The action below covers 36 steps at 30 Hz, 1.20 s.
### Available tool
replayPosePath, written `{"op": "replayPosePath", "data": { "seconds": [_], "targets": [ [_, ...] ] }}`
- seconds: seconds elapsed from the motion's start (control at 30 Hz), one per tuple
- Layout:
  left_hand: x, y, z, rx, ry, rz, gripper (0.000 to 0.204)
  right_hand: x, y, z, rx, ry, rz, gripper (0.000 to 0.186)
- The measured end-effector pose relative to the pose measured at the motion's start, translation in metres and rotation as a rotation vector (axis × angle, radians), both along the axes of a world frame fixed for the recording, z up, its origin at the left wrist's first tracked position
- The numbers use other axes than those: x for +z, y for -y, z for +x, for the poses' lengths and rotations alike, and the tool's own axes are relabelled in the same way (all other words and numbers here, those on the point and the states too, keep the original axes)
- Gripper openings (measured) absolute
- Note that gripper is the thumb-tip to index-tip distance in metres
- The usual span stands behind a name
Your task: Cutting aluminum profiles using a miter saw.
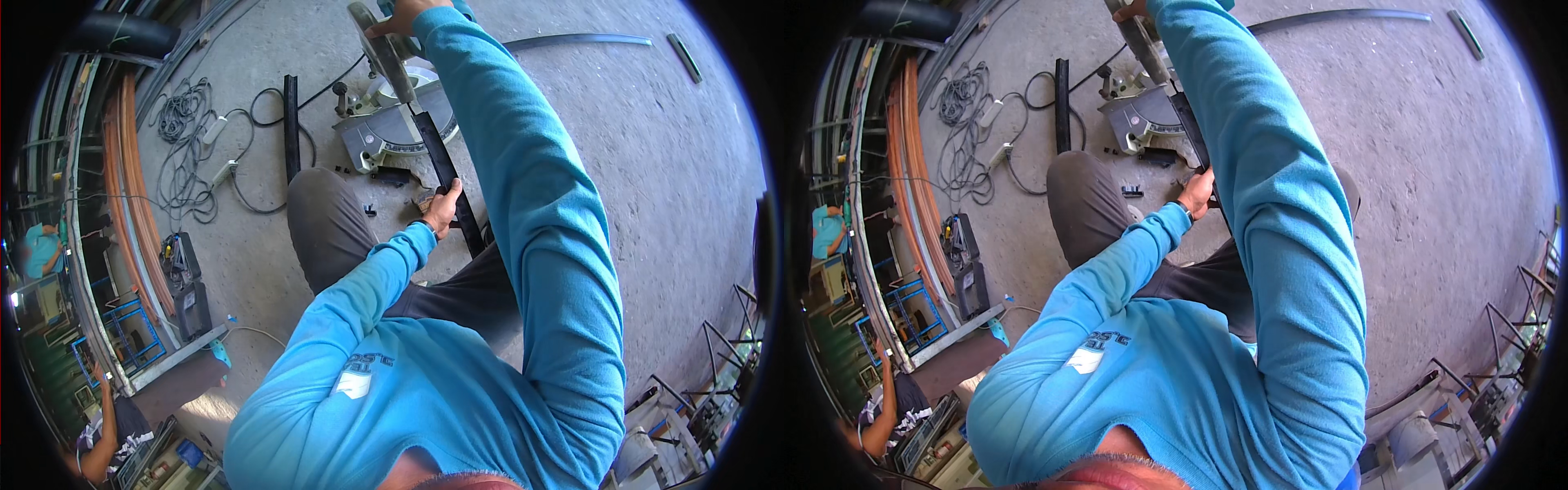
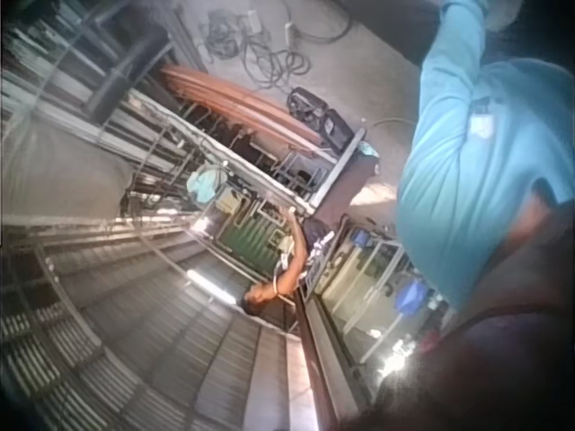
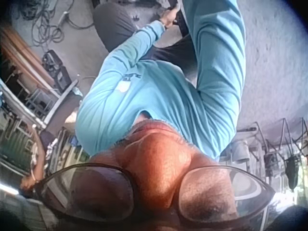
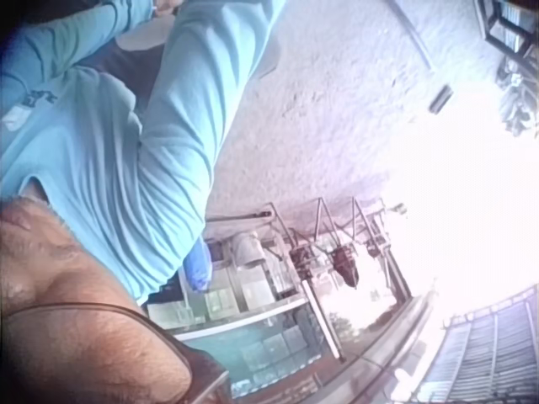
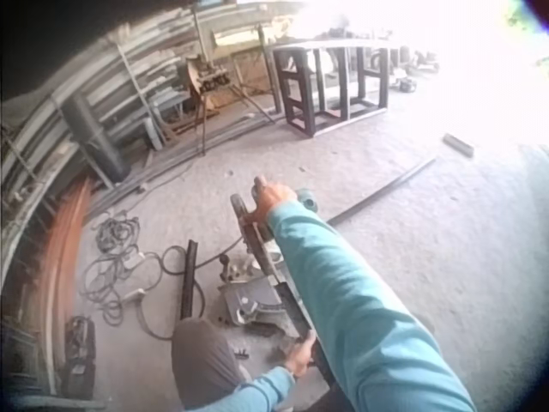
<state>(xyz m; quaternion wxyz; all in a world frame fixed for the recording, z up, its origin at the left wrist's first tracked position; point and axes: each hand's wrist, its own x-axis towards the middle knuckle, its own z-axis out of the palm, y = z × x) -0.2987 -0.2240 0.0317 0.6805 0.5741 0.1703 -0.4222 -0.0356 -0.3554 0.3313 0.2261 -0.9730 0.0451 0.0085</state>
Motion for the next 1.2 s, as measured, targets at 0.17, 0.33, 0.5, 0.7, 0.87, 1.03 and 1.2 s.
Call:
{"op": "replayPosePath", "data": {
  "seconds": [0.17,0.33,0.5,0.7,0.87,1.03,1.2],
  "targets": [
    [0.006,-0.004,-0.001,-0.042,0.016,-0.038,0.081,-0.008,0.003,0.003,0.020,0.076,0.025,0.108],
    [0.006,0.000,-0.002,-0.033,0.059,0.023,0.082,-0.011,0.007,0.006,0.016,0.059,0.024,0.110],
    [-0.011,-0.004,0.005,-0.022,0.066,0.031,0.079,-0.002,-0.002,0.005,0.027,0.065,0.038,0.109],
    [0.011,0.015,0.005,-0.013,0.054,0.039,0.075,-0.015,0.010,0.003,-0.005,0.069,0.022,0.106],
    [0.002,0.012,0.012,0.040,0.044,0.029,0.073,-0.002,-0.002,0.004,0.018,0.070,0.075,0.105],
    [0.012,0.018,0.010,0.058,0.003,0.006,0.071,-0.004,0.004,0.002,0.020,0.083,0.123,0.103],
    [0.008,0.007,0.017,0.028,0.051,0.099,0.071,0.003,-0.007,0.003,0.017,0.033,0.106,0.101]
  ]
}}
